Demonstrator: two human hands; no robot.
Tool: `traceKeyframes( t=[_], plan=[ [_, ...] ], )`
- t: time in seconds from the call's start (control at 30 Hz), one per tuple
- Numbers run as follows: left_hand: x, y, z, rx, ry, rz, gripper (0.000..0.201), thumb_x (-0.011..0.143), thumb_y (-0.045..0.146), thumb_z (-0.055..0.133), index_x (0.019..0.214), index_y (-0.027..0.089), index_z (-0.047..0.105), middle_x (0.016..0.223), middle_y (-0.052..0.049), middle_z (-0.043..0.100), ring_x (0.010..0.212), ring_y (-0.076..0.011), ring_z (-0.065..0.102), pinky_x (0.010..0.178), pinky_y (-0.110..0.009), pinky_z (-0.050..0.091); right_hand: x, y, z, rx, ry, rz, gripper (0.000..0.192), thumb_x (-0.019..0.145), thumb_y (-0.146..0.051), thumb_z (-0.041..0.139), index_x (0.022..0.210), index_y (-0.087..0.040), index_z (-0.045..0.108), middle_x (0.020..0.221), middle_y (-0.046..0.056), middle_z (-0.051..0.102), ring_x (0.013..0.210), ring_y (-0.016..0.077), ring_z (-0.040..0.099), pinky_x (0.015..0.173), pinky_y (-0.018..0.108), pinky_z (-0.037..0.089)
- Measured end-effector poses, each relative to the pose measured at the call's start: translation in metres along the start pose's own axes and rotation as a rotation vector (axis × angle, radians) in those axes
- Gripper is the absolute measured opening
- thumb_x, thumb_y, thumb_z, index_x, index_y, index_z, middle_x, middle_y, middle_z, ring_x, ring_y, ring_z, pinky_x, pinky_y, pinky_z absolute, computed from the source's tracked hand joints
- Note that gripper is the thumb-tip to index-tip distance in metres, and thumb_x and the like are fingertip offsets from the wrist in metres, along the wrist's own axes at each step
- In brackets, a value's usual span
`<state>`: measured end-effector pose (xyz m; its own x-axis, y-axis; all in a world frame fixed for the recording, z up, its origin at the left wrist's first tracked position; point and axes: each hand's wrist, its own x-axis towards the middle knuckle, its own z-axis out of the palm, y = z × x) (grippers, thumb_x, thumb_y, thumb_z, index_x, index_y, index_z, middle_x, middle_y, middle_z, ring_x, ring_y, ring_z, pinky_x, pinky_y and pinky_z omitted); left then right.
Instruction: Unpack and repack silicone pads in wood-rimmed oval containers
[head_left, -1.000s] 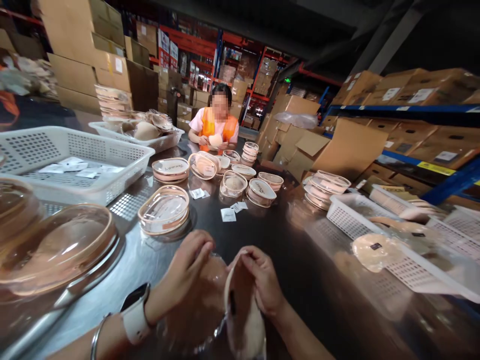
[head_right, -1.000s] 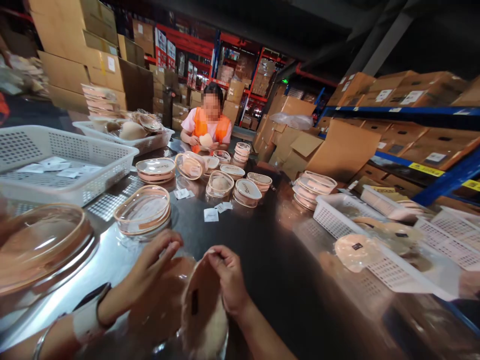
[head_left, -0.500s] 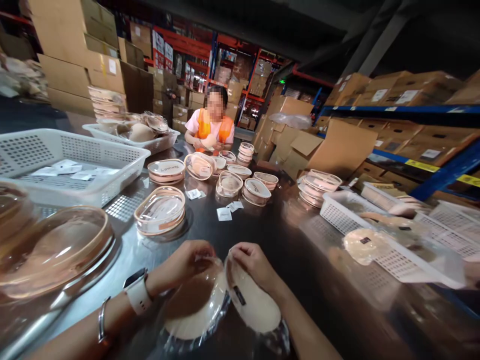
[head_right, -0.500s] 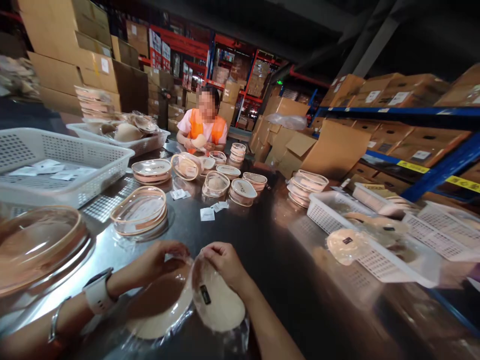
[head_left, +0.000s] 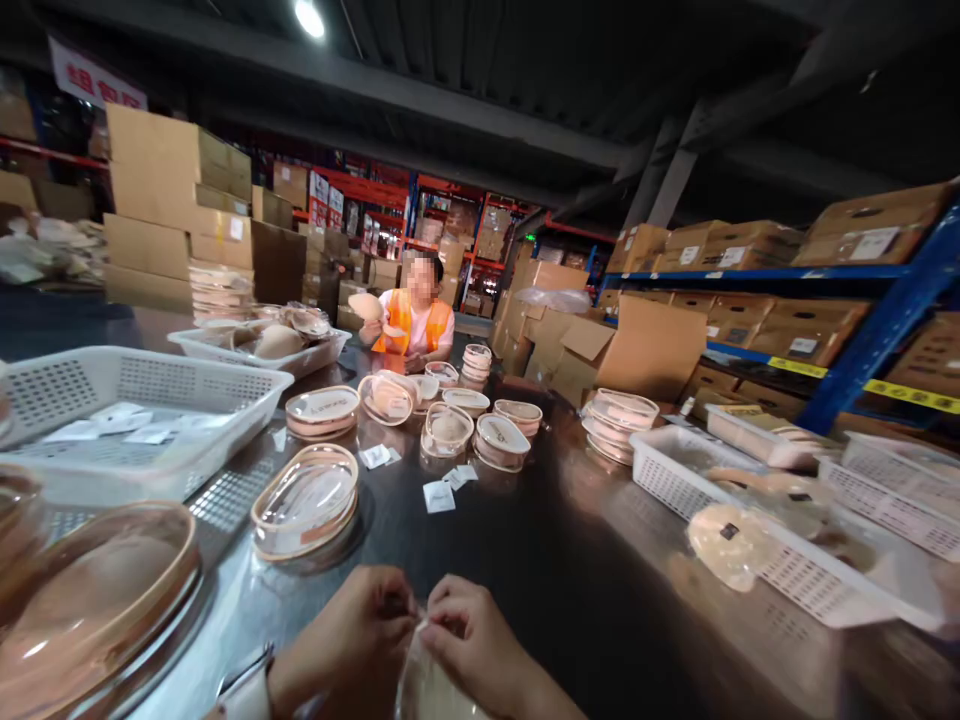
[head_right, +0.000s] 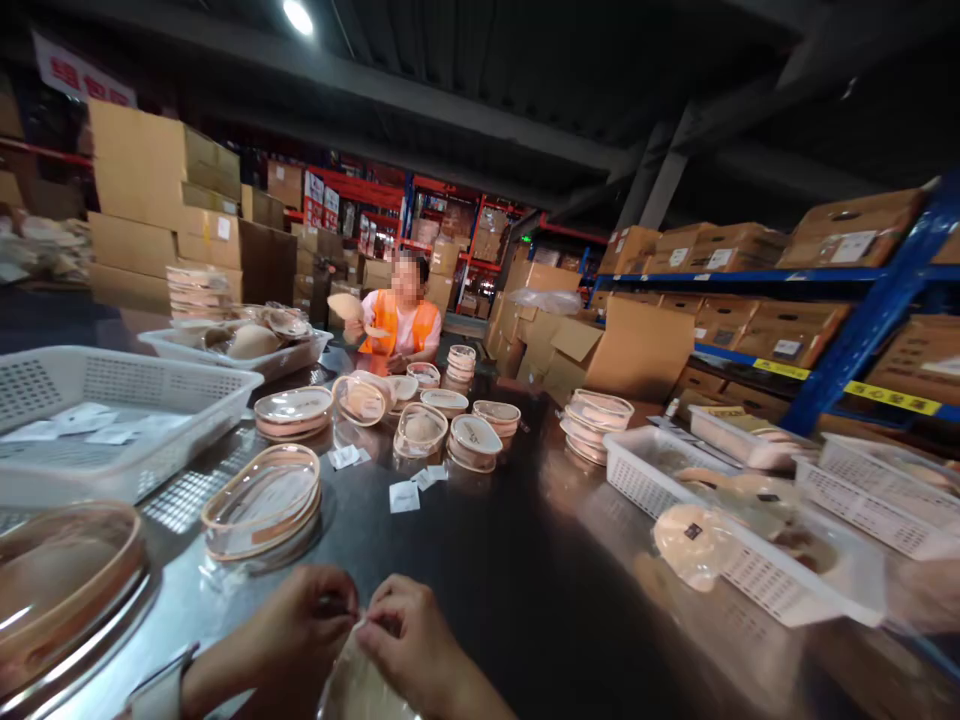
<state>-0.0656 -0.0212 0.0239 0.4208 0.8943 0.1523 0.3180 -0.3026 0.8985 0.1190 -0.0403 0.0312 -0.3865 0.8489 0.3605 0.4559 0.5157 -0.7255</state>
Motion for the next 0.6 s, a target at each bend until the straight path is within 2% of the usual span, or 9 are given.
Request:
traceKeyframes(
  t=[0.13, 0.27, 0.37, 0.47, 0.6],
  plan=[
    [0.002, 0.0, -0.004, 0.043, 0.041, 0.012, 0.009, 0.069, 0.018, 0.06, 0.071, 0.014, 0.068, 0.069, -0.004, 0.07, 0.067, -0.0162, 0.058, 0.057, -0.023, 0.04, 0.001, 0.012, 0.0, -0.187, 0.017, -0.273, 0.025, 0.085, -0.031, 0.056, 0.065, -0.02, 0.065, 0.076, 0.003, 0.062, 0.067, 0.0138, 0.061, 0.059, 0.022, 0.046],
    [0.004, 0.003, -0.01, 0.116, 0.127, -0.032, 0.027, 0.079, 0.033, 0.058, 0.066, 0.012, 0.071, 0.068, -0.005, 0.071, 0.068, -0.0159, 0.059, 0.06, -0.023, 0.041, 0.002, 0.026, 0.003, -0.364, 0.016, -0.494, 0.036, 0.094, -0.038, 0.044, 0.07, -0.02, 0.064, 0.075, 0.003, 0.064, 0.063, 0.0123, 0.06, 0.055, 0.021, 0.043],
    [0.004, 0.002, -0.011, 0.103, 0.098, -0.05, 0.011, 0.067, 0.02, 0.064, 0.068, 0.013, 0.072, 0.069, -0.004, 0.072, 0.067, -0.015, 0.061, 0.059, -0.02, 0.042, 0.001, 0.033, 0.007, -0.429, 0.01, -0.549, 0.041, 0.097, -0.042, 0.04, 0.07, -0.02, 0.063, 0.076, 0.001, 0.065, 0.063, 0.011, 0.059, 0.057, 0.021, 0.042],
    [0.0, 0.003, -0.009, 0.165, 0.067, -0.016, 0.021, 0.062, 0.009, 0.06, 0.077, 0.014, 0.072, 0.071, -0.002, 0.072, 0.067, -0.0145, 0.061, 0.059, -0.019, 0.042, 0.0, 0.04, 0.014, -0.471, 0.008, -0.609, 0.046, 0.097, -0.047, 0.039, 0.067, -0.021, 0.062, 0.072, -0.001, 0.065, 0.06, 0.0104, 0.058, 0.056, 0.021, 0.041],
    [-0.005, 0.007, -0.006, 0.282, 0.054, -0.06, 0.021, 0.067, 0.012, 0.055, 0.076, 0.017, 0.073, 0.071, -0.002, 0.072, 0.067, -0.0156, 0.061, 0.056, -0.021, 0.041, -0.002, 0.046, 0.018, -0.517, -0.087, -0.608, 0.043, 0.096, -0.046, 0.045, 0.069, -0.02, 0.065, 0.071, -0.001, 0.065, 0.061, 0.0099, 0.058, 0.057, 0.02, 0.042]
  ],
)
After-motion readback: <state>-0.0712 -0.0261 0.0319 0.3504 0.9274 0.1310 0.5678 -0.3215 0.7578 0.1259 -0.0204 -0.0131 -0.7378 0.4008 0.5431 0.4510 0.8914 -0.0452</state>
